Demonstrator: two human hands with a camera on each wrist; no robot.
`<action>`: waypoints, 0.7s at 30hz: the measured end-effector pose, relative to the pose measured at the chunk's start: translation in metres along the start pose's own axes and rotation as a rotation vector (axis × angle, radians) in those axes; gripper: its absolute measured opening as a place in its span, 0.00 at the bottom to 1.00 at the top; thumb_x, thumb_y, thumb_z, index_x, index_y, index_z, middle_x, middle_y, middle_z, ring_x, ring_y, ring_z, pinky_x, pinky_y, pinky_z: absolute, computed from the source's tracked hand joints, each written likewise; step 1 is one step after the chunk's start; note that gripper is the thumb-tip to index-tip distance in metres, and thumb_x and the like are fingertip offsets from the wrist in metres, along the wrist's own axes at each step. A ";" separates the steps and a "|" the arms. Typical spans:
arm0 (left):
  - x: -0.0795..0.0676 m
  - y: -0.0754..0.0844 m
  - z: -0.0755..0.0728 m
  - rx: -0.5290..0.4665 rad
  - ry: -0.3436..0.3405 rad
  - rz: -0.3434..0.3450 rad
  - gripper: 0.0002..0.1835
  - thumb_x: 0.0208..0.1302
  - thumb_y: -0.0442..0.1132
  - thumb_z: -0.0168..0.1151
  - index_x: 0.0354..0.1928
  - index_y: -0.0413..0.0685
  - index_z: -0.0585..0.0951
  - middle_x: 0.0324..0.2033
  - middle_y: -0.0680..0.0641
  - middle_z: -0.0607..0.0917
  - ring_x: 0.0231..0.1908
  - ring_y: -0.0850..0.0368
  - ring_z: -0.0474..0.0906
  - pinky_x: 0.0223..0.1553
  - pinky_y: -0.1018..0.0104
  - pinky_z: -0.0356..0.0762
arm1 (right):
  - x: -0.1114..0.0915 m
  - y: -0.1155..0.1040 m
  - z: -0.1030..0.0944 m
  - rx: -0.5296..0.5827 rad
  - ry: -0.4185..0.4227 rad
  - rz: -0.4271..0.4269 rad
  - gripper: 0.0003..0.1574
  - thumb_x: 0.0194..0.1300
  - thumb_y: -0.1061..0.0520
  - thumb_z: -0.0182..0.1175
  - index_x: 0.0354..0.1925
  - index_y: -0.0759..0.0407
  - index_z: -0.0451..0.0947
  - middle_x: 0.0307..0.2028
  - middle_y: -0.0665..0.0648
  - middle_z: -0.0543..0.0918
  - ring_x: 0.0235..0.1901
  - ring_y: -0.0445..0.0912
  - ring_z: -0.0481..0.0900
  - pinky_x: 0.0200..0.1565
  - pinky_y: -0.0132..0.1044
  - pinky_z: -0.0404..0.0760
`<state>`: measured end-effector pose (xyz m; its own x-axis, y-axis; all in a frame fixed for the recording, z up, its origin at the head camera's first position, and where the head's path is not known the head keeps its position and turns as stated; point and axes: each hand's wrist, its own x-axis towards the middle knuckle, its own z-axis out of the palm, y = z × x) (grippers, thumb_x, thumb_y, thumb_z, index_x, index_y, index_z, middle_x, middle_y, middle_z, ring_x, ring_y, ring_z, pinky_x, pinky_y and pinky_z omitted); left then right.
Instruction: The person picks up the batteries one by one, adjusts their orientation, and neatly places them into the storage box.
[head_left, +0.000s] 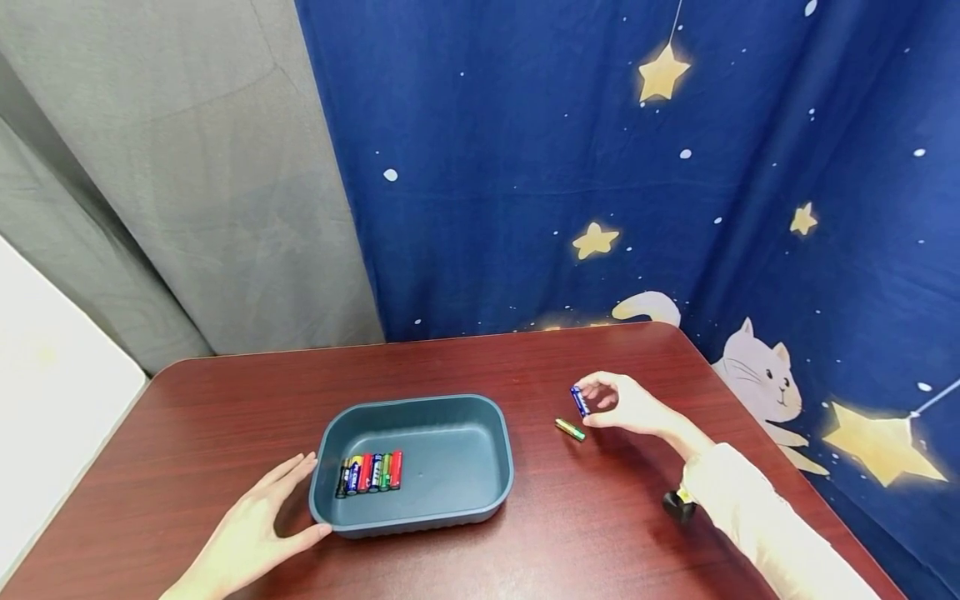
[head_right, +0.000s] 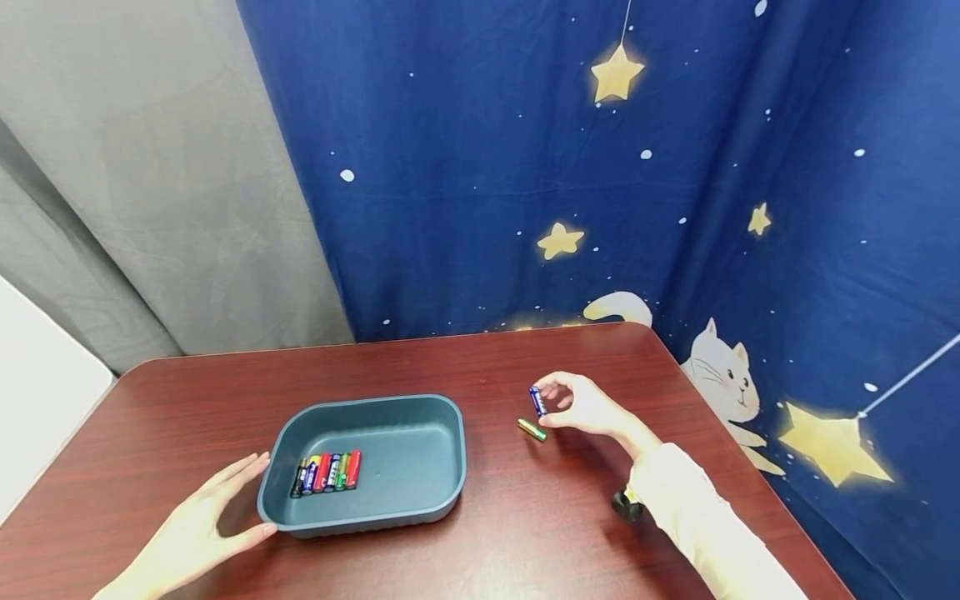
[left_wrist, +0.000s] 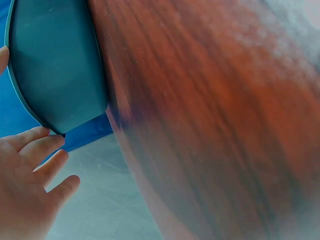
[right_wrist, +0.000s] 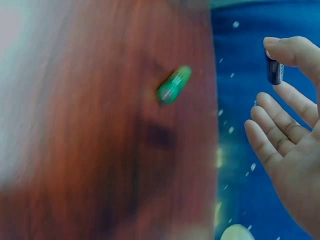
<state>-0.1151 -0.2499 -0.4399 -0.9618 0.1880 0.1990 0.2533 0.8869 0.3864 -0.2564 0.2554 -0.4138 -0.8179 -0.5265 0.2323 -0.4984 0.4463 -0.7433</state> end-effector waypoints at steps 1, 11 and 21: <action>0.000 0.000 0.000 0.001 0.001 0.000 0.47 0.43 0.67 0.64 0.62 0.47 0.68 0.58 0.40 0.71 0.58 0.43 0.65 0.46 0.38 0.71 | 0.003 -0.004 0.001 0.010 0.000 -0.010 0.28 0.46 0.62 0.70 0.48 0.64 0.73 0.39 0.60 0.80 0.38 0.49 0.78 0.39 0.35 0.80; 0.000 -0.001 -0.001 -0.006 0.002 0.002 0.46 0.44 0.66 0.64 0.62 0.47 0.68 0.59 0.39 0.71 0.58 0.43 0.64 0.47 0.37 0.70 | 0.042 -0.051 0.027 0.154 -0.002 -0.079 0.29 0.48 0.65 0.68 0.50 0.67 0.72 0.40 0.64 0.80 0.39 0.42 0.78 0.41 0.36 0.80; 0.000 0.000 -0.001 -0.015 -0.016 -0.004 0.46 0.44 0.66 0.64 0.63 0.47 0.68 0.59 0.39 0.70 0.58 0.42 0.64 0.46 0.35 0.70 | 0.085 -0.088 0.087 0.274 -0.065 -0.131 0.31 0.46 0.69 0.67 0.51 0.68 0.72 0.41 0.65 0.80 0.39 0.47 0.78 0.40 0.41 0.81</action>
<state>-0.1151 -0.2507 -0.4387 -0.9643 0.1912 0.1833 0.2509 0.8814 0.4003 -0.2573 0.1082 -0.3833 -0.7275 -0.6155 0.3032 -0.4950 0.1648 -0.8531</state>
